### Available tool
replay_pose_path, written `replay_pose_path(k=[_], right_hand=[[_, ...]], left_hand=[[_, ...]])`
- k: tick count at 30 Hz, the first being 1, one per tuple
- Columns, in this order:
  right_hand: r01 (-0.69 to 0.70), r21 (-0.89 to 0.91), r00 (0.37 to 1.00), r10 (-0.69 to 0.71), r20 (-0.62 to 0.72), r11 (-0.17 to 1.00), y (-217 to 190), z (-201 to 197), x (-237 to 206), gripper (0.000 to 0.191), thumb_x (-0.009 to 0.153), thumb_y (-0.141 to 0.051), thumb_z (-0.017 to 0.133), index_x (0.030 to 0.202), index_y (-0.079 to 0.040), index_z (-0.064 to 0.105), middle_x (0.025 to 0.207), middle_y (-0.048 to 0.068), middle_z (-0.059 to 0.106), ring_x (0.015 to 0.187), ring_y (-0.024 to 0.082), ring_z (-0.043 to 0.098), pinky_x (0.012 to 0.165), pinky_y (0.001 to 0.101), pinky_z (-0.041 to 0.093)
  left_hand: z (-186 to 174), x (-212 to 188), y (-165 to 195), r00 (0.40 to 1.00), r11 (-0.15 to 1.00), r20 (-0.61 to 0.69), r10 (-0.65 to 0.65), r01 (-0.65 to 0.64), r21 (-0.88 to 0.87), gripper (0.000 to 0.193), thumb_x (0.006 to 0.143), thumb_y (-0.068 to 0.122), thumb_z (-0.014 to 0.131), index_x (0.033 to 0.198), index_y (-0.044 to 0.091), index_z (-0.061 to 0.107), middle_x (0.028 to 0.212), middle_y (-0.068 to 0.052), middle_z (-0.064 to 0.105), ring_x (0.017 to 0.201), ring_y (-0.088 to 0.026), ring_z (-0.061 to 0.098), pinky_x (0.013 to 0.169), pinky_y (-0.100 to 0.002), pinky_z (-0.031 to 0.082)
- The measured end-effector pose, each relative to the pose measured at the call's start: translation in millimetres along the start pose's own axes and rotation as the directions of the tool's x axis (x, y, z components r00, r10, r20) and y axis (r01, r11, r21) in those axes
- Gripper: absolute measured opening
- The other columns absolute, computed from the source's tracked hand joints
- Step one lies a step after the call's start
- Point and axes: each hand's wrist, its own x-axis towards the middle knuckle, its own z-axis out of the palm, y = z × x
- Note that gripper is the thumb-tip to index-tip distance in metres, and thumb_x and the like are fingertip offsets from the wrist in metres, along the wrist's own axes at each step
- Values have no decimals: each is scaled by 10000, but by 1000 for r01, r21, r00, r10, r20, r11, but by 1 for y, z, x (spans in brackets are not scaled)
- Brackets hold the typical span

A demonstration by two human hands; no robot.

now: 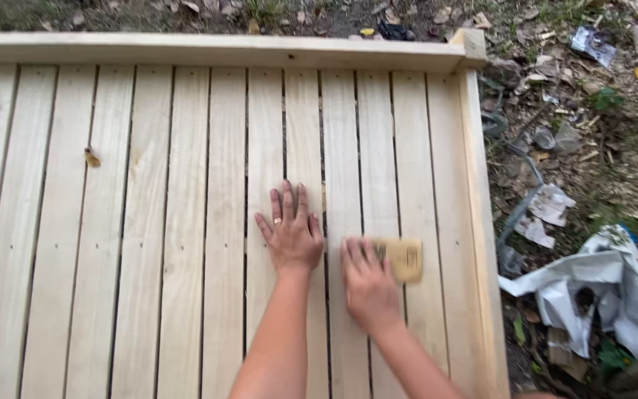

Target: The person sands the slatted wooden surface of a large furniture panel outdoors, rubbing a sanding block back and forth across the planks and edges. They occasionally run a hand over the wood and briefly use a dark scraper-like tool on the surface before resuming sanding.

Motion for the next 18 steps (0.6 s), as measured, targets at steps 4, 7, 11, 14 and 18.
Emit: replay_pose_path(k=[4, 7, 11, 14, 18], right_hand=[[6, -40, 995, -10, -99, 999, 27, 10, 180, 574, 954, -209, 507, 1518, -107, 470, 1594, 80, 437, 1479, 345, 378, 1119, 682, 334], [-72, 58, 994, 76, -72, 996, 41, -6, 293, 520, 1012, -254, 471, 1521, -148, 449, 1626, 63, 387, 1484, 355, 344, 1131, 689, 295], [-99, 113, 994, 104, -38, 989, 48, -21, 340, 516, 1003, -262, 461, 1515, -199, 453, 1624, 19, 380, 1504, 336, 325, 1172, 662, 280], [-21, 92, 999, 24, -32, 996, 50, -11, 271, 548, 1007, -243, 471, 1545, -148, 430, 1634, 70, 380, 1502, 369, 329, 1155, 657, 295], [33, 6, 999, -33, -23, 999, 38, -10, 66, 558, 1003, -193, 457, 1553, -107, 409, 1601, 101, 418, 1490, 354, 359, 1161, 644, 284]], left_hand=[[6, 5, -8, 1000, 1000, -1, 1, -1, 17, 640, 978, 337, 432, 1601, 282, 297, 1696, 6, 187, 1557, -232, 142, 1214, -623, 18], [1, 9, -7, 1000, 1000, 17, -18, 18, 17, 648, 966, 325, 425, 1599, 285, 292, 1696, 23, 185, 1553, -226, 144, 1210, -621, 12], [-5, 12, -5, 999, 1000, 37, -23, 23, 18, 660, 949, 315, 426, 1594, 289, 292, 1691, 30, 178, 1550, -225, 139, 1206, -616, 9], [-4, 10, -6, 998, 999, 54, -31, 29, 22, 660, 948, 328, 434, 1593, 295, 298, 1692, 28, 173, 1553, -220, 138, 1213, -617, 11], [0, 6, -8, 999, 999, 34, -36, 35, 24, 643, 964, 343, 428, 1592, 293, 301, 1696, 34, 178, 1556, -220, 141, 1222, -612, 16]])
